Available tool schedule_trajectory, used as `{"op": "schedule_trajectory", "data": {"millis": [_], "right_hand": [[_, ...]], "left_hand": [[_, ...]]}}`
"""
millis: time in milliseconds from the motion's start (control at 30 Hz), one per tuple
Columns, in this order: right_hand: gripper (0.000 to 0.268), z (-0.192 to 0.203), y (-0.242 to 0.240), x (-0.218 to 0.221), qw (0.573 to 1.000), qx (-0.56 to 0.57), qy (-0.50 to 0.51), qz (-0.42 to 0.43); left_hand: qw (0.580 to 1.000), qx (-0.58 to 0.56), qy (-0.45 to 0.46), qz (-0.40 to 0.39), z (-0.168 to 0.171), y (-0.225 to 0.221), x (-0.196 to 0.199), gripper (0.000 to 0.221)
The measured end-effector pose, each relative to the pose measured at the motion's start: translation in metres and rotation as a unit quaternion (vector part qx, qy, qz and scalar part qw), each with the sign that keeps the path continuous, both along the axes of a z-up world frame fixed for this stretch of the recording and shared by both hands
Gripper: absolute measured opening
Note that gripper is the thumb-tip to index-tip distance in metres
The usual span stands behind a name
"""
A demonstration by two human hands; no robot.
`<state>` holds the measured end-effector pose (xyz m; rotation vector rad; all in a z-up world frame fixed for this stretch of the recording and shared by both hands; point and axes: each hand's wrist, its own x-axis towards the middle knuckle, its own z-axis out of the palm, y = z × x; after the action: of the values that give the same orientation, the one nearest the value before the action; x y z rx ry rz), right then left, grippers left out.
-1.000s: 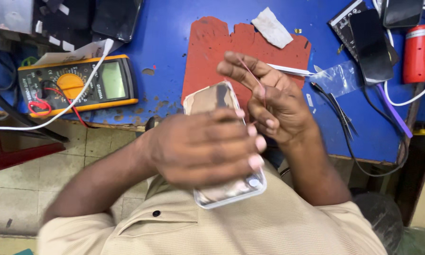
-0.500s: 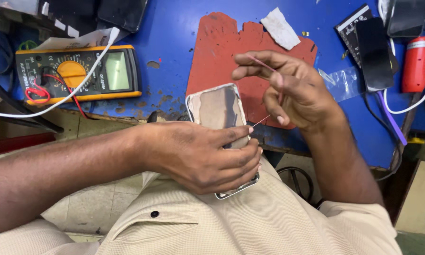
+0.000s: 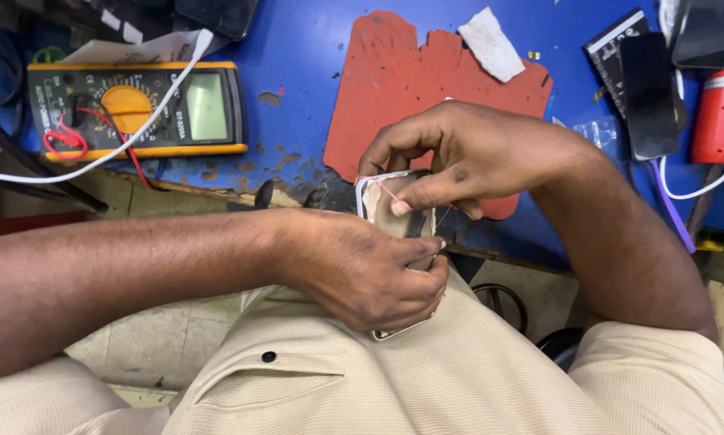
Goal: The person reassembles a disassembled smartphone on a workbench. They connect internal ribbon cables, place the back cover, and secure the device using a rubber band while handling various tools and components.
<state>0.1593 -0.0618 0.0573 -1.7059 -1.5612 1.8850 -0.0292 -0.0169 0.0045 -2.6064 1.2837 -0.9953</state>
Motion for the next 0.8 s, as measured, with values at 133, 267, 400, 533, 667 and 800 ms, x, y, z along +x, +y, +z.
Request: {"op": "schedule_trajectory", "data": {"millis": [133,267,400,533,667,800], "right_hand": [[0.055,0.005,0.01,-0.006,0.998,-0.007,-0.031,0.059],[0.049,0.004,0.01,-0.008,0.988,-0.053,-0.098,0.109],[0.033,0.009,0.009,0.004,0.957,0.258,0.015,0.129],[0.034,0.024,-0.005,0.021,0.982,0.131,-0.112,-0.071],[0.032,0.028,-0.015,0.023,0.97,0.175,-0.106,-0.132],[0.035,0.029,-0.013,0.008,0.941,0.3,-0.14,-0.074]], "left_hand": [[1.0,-0.008,-0.007,-0.002,-0.006,0.002,-0.001,0.035],[1.0,0.003,0.008,-0.009,-0.007,0.0,0.0,0.033],[0.995,0.077,0.016,0.058,-0.002,0.012,0.002,0.034],[0.973,0.003,-0.055,0.226,0.01,0.041,-0.008,0.054],[0.79,-0.522,0.173,0.27,0.01,0.034,-0.014,0.085],[0.557,-0.766,0.31,0.081,-0.015,0.025,0.024,0.084]]}}
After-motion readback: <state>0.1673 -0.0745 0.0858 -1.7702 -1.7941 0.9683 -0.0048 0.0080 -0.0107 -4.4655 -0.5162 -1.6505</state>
